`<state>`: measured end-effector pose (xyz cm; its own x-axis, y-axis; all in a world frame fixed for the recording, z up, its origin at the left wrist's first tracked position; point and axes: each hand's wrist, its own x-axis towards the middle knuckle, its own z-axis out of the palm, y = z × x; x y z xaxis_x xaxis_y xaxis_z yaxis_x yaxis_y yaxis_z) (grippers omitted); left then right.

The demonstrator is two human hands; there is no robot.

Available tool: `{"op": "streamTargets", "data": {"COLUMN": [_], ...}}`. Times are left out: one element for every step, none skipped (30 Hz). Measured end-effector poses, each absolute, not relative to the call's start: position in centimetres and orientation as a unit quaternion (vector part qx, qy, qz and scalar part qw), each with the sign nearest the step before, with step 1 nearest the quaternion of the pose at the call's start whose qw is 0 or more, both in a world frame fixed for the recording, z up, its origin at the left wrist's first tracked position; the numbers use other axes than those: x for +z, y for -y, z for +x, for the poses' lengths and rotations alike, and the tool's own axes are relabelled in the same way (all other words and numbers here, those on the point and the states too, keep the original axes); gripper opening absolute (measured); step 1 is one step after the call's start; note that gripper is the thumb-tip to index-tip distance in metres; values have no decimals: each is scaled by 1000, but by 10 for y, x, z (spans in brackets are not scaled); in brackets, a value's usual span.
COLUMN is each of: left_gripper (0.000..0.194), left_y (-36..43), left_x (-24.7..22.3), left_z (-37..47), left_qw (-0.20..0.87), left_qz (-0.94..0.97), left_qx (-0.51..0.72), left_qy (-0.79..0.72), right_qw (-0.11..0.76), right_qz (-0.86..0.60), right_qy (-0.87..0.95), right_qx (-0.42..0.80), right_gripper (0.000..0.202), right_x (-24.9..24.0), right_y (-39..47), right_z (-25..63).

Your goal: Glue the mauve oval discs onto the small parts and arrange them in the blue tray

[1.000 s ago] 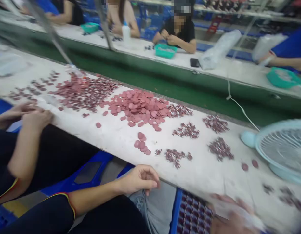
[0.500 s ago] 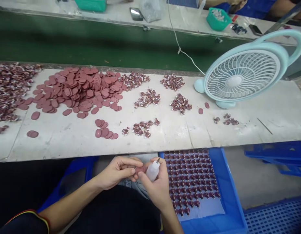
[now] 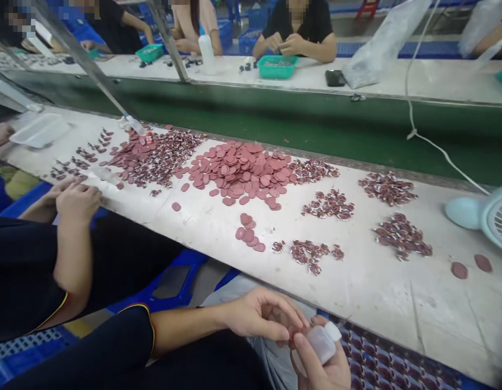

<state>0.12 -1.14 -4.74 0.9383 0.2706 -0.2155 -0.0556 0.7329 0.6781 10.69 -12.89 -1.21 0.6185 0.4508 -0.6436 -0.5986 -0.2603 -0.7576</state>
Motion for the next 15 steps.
{"op": "streamTargets", "data": {"left_gripper": [44, 49, 53, 56, 58, 61, 64, 64, 63, 61, 58, 56, 56, 57, 59], "left_y": [13, 15, 17, 20, 22, 24, 26, 27, 27, 27, 25, 23, 20, 17, 14], "left_x": [-50, -52, -54, -55, -55, -56, -56, -55, -54, -52, -51, -49, -47, -46, -44], "left_z": [1, 1, 1, 1, 1, 2, 2, 2, 2, 2, 2, 1, 0, 0, -1], "left_qw": [919, 919, 915, 908, 895, 881, 869, 862, 862, 863, 863, 859, 852, 846, 842], "left_qz": [349, 347, 351, 365, 385, 406, 422, 427, 423, 419, 422, 434, 451, 471, 484], "left_qx": [93, 103, 120, 145, 178, 210, 236, 255, 264, 264, 254, 238, 220, 201, 185], "left_qy": [-156, -158, -156, -149, -139, -123, -107, -97, -94, -102, -117, -134, -146, -149, -148], "right_qw": [608, 612, 616, 622, 626, 628, 630, 631, 633, 635, 633, 626, 616, 606, 600], "right_qz": [-668, -668, -665, -659, -651, -643, -636, -633, -632, -633, -639, -648, -657, -663, -664], "right_qy": [-64, -78, -95, -103, -114, -125, -135, -139, -134, -123, -116, -111, -107, -100, -88], "right_qx": [424, 417, 412, 411, 414, 419, 425, 427, 427, 425, 421, 419, 421, 428, 437], "right_gripper": [67, 70, 72, 72, 72, 71, 71, 71, 72, 74, 77, 80, 82, 82, 81], "right_x": [-7, -3, 0, 3, 5, 7, 8, 9, 9, 9, 9, 8, 6, 4, 1], "right_y": [126, 123, 120, 117, 115, 113, 111, 110, 109, 109, 109, 110, 111, 113, 115], "right_z": [105, 103, 103, 103, 103, 104, 105, 106, 107, 108, 108, 109, 109, 108, 107]}}
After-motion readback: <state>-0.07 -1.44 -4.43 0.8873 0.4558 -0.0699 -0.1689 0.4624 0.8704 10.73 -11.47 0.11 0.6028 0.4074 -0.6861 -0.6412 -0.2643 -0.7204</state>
